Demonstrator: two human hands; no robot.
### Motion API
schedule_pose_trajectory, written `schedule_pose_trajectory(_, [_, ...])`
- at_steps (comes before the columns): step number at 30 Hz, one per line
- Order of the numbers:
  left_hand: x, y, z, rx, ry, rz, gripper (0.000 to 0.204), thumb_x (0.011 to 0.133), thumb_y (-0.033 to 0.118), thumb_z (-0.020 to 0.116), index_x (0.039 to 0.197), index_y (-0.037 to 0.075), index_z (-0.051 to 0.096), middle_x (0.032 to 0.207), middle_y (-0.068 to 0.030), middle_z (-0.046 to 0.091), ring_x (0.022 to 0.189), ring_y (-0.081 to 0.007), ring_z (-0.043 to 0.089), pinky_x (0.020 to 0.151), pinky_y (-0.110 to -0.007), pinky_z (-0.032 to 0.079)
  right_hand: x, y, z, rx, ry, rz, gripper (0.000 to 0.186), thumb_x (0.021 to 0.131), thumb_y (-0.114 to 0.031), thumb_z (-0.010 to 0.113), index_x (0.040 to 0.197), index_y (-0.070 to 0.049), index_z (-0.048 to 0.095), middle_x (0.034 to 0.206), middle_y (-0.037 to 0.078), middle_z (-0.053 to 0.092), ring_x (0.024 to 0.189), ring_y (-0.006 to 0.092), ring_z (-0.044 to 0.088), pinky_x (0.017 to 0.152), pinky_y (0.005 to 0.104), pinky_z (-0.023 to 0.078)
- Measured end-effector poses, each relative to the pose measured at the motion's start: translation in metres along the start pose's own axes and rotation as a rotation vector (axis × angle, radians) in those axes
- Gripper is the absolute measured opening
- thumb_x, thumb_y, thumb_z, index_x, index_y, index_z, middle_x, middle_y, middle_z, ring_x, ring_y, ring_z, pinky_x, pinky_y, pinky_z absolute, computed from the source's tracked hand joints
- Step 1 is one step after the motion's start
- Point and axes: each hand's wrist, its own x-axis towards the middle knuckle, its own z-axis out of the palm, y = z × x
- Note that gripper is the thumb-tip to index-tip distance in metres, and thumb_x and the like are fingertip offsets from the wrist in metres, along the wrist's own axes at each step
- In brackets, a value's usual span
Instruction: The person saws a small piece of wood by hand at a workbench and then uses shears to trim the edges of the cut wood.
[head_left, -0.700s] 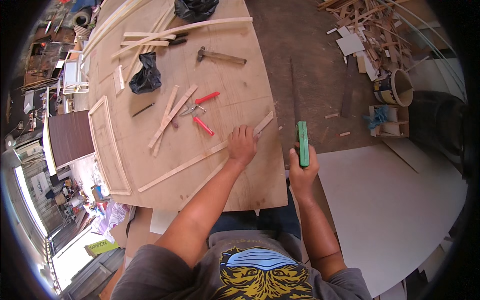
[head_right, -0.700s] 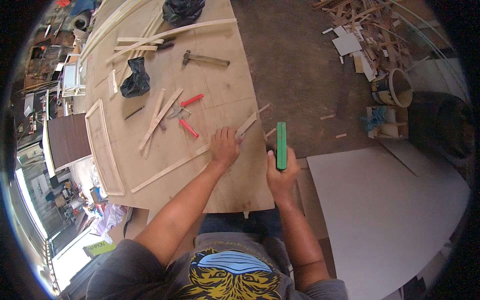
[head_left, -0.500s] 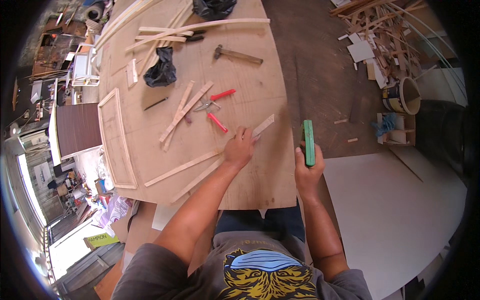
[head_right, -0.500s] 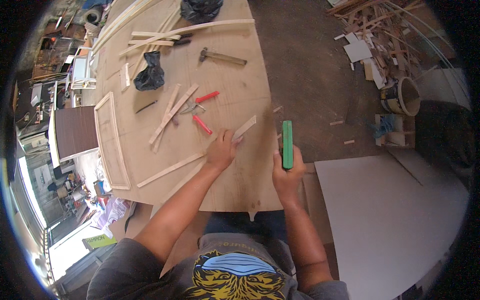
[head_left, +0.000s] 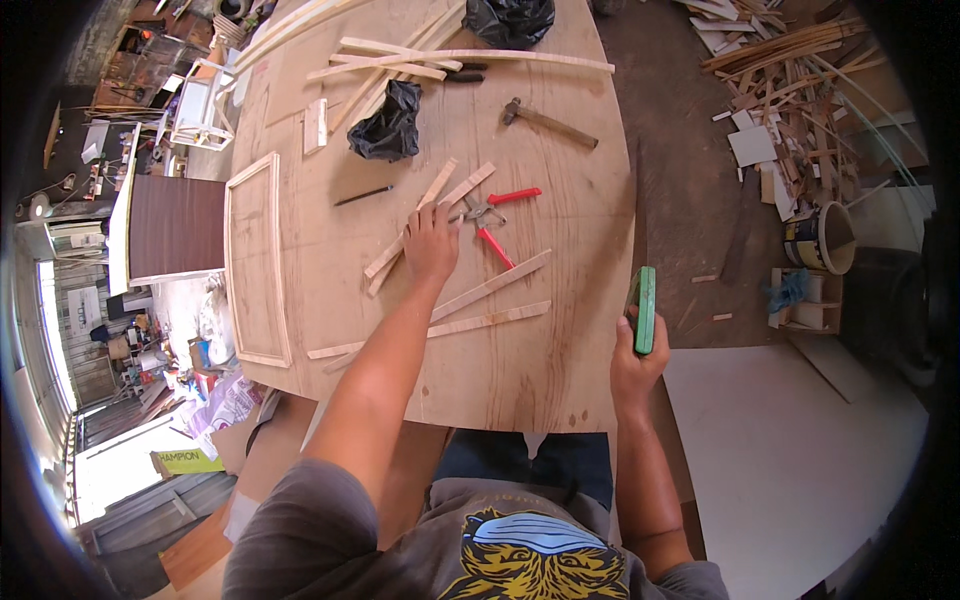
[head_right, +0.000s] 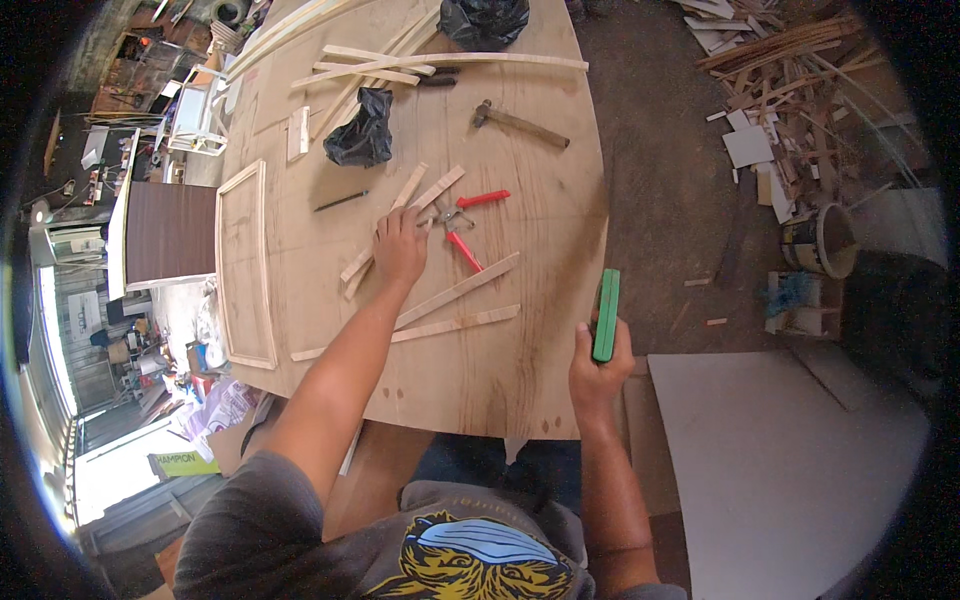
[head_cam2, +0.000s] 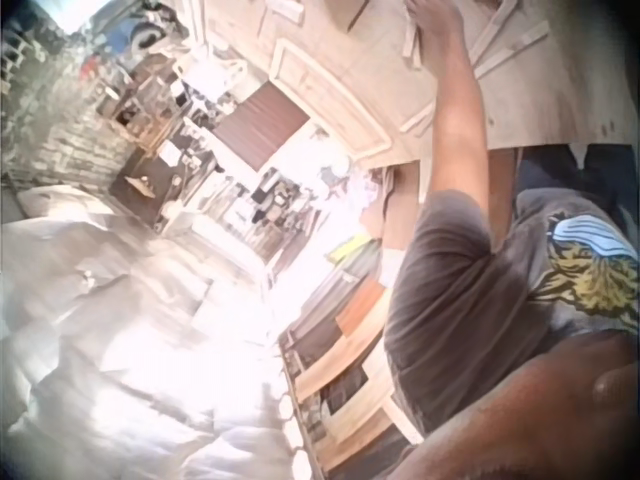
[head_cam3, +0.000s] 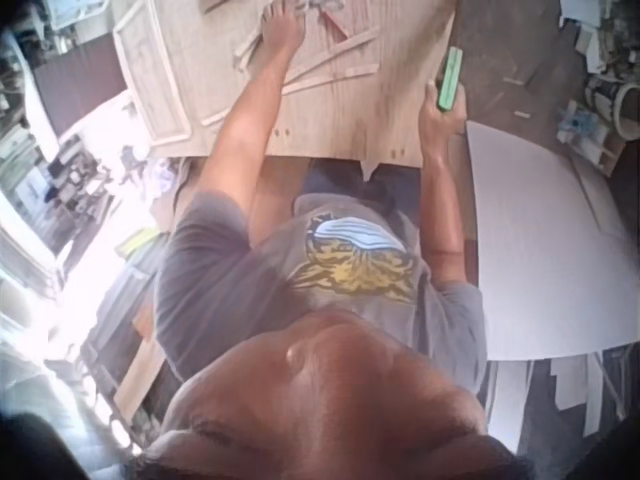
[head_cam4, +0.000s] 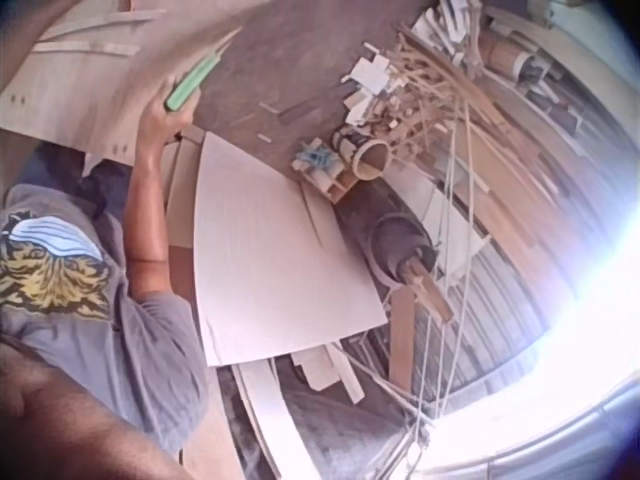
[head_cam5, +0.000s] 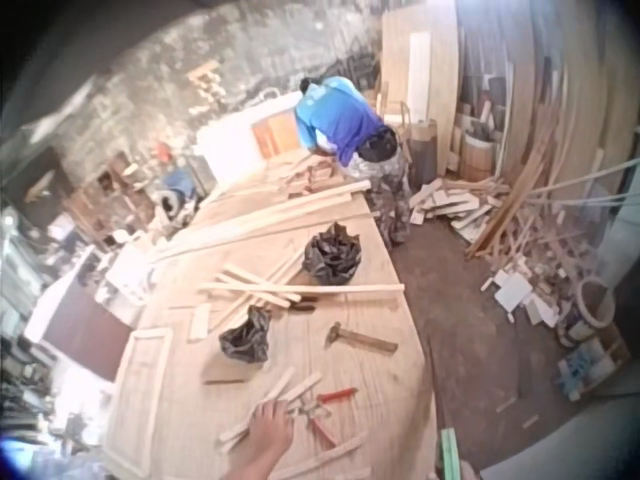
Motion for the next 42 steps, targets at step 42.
schedule_pose_trajectory(42, [-0.018,0.265,0.046,-0.361,-0.134,0.178,0.03,0.089,0.023,0.067,0.119,0.023,0.072,0.095,-0.0045,0.063,0.087,-0.0274,0.063,0.071,-0.042,0.052,0.003,0.029,-0.066,0.054,-0.055,0.023,0.021,0.091,-0.006,0.072,0.11,0.001,0.067,0.081,0.01,0.07,0.07,0.0132,0.068,0.064,0.0284,0.052])
